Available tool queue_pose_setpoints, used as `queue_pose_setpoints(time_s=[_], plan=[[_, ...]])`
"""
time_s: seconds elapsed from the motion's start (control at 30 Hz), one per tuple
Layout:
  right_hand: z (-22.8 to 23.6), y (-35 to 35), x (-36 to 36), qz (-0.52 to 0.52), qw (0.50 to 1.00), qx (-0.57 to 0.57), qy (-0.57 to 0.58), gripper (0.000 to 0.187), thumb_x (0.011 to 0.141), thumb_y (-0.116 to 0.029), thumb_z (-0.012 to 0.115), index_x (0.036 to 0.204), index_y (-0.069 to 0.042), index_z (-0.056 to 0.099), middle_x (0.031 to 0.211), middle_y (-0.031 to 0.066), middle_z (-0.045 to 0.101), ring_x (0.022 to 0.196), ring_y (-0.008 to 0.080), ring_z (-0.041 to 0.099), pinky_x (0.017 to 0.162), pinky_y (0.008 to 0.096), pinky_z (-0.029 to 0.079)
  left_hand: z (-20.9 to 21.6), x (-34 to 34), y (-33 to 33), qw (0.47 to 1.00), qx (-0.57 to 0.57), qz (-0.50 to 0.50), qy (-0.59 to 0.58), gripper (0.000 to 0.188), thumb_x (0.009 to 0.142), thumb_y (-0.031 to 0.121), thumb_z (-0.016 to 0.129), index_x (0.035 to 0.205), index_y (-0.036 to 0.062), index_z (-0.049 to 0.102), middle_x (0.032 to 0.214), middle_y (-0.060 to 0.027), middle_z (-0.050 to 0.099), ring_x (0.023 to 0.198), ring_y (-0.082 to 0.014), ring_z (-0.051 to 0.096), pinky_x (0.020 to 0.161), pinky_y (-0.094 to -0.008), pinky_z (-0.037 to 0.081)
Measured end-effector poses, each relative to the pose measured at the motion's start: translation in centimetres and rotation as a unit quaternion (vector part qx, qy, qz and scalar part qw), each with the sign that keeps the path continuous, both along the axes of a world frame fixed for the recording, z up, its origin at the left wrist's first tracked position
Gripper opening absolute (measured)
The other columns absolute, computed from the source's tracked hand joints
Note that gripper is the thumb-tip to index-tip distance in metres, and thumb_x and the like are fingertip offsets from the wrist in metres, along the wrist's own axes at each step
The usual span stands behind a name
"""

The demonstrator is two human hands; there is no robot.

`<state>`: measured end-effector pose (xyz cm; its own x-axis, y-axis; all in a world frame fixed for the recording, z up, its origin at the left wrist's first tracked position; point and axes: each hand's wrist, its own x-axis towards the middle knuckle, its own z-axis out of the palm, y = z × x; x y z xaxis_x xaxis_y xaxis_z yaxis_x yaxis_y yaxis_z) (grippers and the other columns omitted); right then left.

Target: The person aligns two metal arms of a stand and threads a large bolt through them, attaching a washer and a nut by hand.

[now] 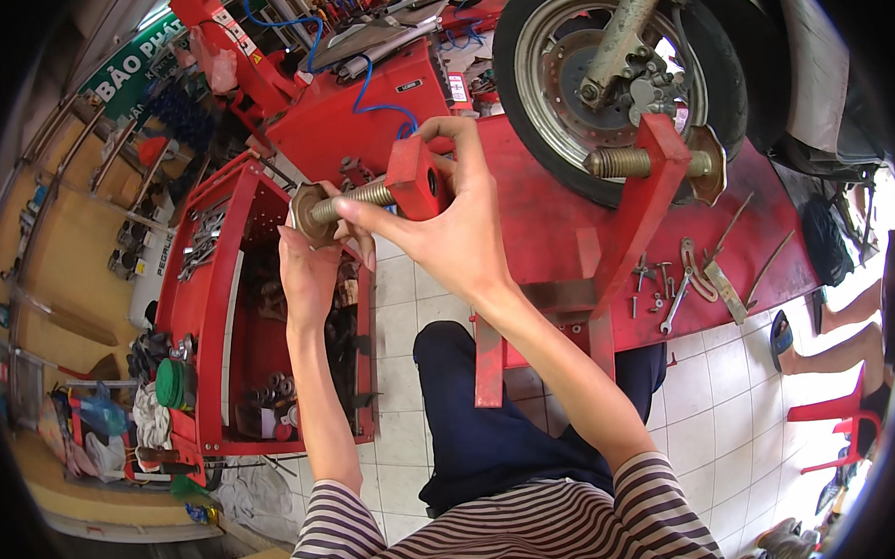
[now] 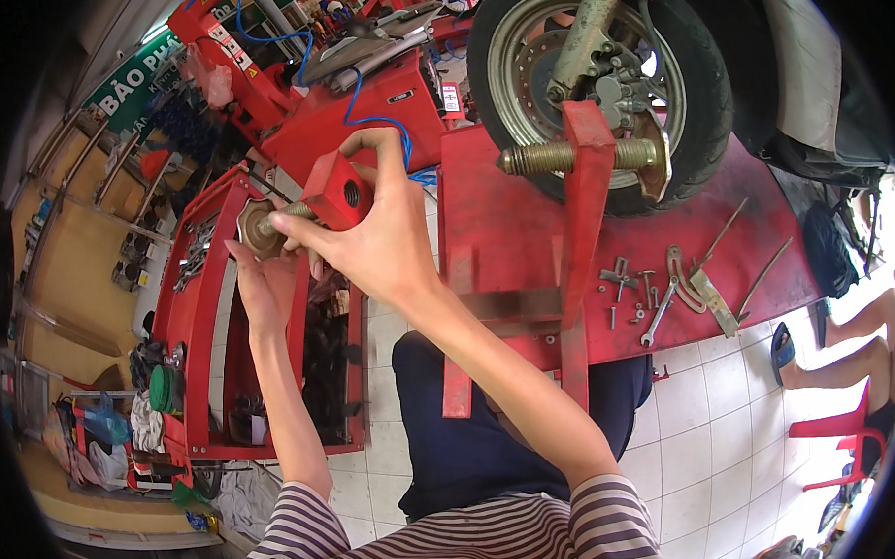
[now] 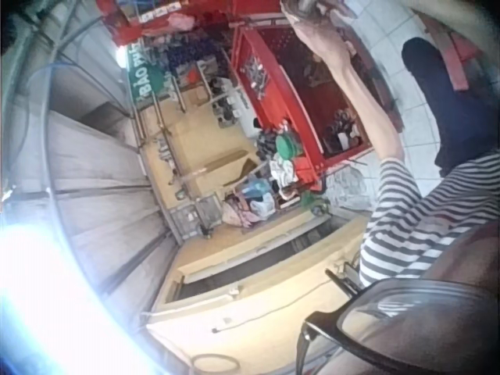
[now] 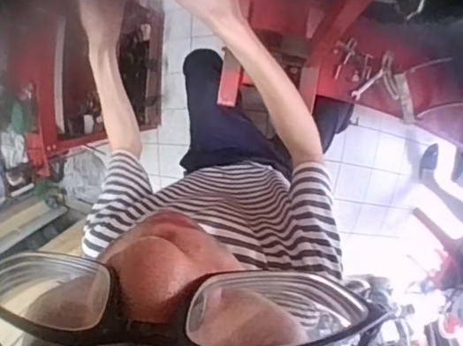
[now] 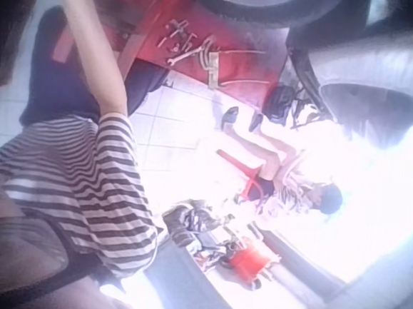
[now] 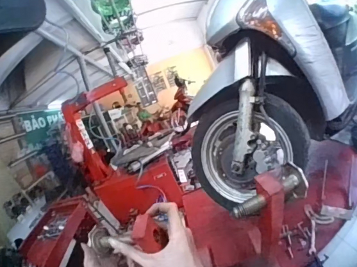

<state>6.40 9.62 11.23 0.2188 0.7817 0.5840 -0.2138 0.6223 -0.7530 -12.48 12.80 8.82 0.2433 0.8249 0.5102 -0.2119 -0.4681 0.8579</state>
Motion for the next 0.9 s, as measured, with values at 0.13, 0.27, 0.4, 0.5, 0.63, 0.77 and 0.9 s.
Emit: queue_pose_setpoints(time_s=[0.13, 0.27, 0.4, 0.5, 0.63, 0.77, 0.9], plan=[[-0.1, 0.3, 0.4, 0.083, 0.996, 0.011, 0.036, 0.069, 0.071, -0.006, 0.088, 0.118, -0.007, 0.037, 0.096, 0.0144, 0.072, 0.096, 0.0208, 0.070, 0.084, 0.0337, 0.054, 0.4, 0.5, 0.0, 0.998, -0.065, -0.005, -0.018, 0.073, 0.103, 0.062, 0.024, 0.137, 0.0020, 0.047, 0.129, -0.0096, 0.061, 0.108, -0.0187, 0.061, 0.096, -0.0370, 0.046], [0.3, -0.2, 0.3, 0.054, 0.998, 0.000, 0.032, 0.067, 0.073, -0.002, 0.086, 0.116, -0.006, 0.035, 0.093, 0.0143, 0.072, 0.089, 0.0207, 0.070, 0.079, 0.0344, 0.054, 0.6, 0.3, -0.2, 0.994, -0.105, -0.012, 0.008, 0.080, 0.102, 0.066, 0.019, 0.134, 0.0001, 0.051, 0.113, -0.0073, 0.066, 0.096, -0.0169, 0.061, 0.088, -0.0350, 0.047], [0.1, -0.2, -0.3, 0.014, 0.999, 0.030, 0.016, 0.061, 0.078, 0.003, 0.080, 0.113, -0.004, 0.030, 0.089, 0.0157, 0.071, 0.072, 0.0184, 0.071, 0.059, 0.0295, 0.057, 1.5, 1.1, -1.5, 0.997, -0.038, -0.040, 0.058, 0.093, 0.091, 0.075, 0.039, 0.144, -0.0012, 0.038, 0.127, -0.0087, 0.057, 0.101, -0.0175, 0.058, 0.087, -0.0315, 0.046], [-0.4, 0.2, -0.4, 0.018, 0.999, 0.042, 0.019, 0.061, 0.079, 0.000, 0.081, 0.112, -0.004, 0.030, 0.092, 0.0165, 0.072, 0.079, 0.0180, 0.072, 0.069, 0.0293, 0.057, 1.2, 1.3, -2.1, 1.000, 0.016, -0.012, 0.007, 0.088, 0.089, 0.054, 0.066, 0.148, -0.0019, 0.032, 0.134, -0.0116, 0.053, 0.096, -0.0159, 0.060, 0.083, -0.0283, 0.049], [-0.1, 0.1, -0.2, 0.030, 0.999, 0.007, 0.011, 0.059, 0.079, -0.004, 0.082, 0.112, -0.004, 0.033, 0.096, 0.0176, 0.073, 0.089, 0.0200, 0.072, 0.081, 0.0325, 0.056, 1.3, 0.0, -0.6, 0.998, 0.059, -0.008, 0.025, 0.081, 0.089, 0.038, 0.073, 0.147, -0.0030, 0.034, 0.139, -0.0145, 0.051, 0.101, -0.0174, 0.061, 0.081, -0.0306, 0.052], [0.0, -0.2, 0.1, 0.018, 0.999, 0.013, -0.027, 0.060, 0.078, -0.005, 0.083, 0.115, -0.005, 0.035, 0.097, 0.0152, 0.074, 0.093, 0.0199, 0.071, 0.087, 0.0348, 0.055, 1.7, 0.3, -1.1, 0.998, 0.052, -0.023, 0.012, 0.078, 0.089, 0.035, 0.073, 0.145, -0.0043, 0.037, 0.134, -0.0172, 0.053, 0.082, -0.0201, 0.065, 0.064, -0.0307, 0.054], [-0.1, 0.0, 0.3, 0.058, 0.997, 0.029, -0.041, 0.064, 0.079, -0.003, 0.082, 0.122, -0.008, 0.034, 0.103, 0.0165, 0.070, 0.098, 0.0227, 0.070, 0.087, 0.0360, 0.056, 2.4, 1.0, -1.6, 0.998, 0.062, -0.004, 0.017, 0.089, 0.085, 0.050, 0.074, 0.147, -0.0019, 0.036, 0.128, -0.0116, 0.057, 0.089, -0.0148, 0.064, 0.065, -0.0261, 0.055]])
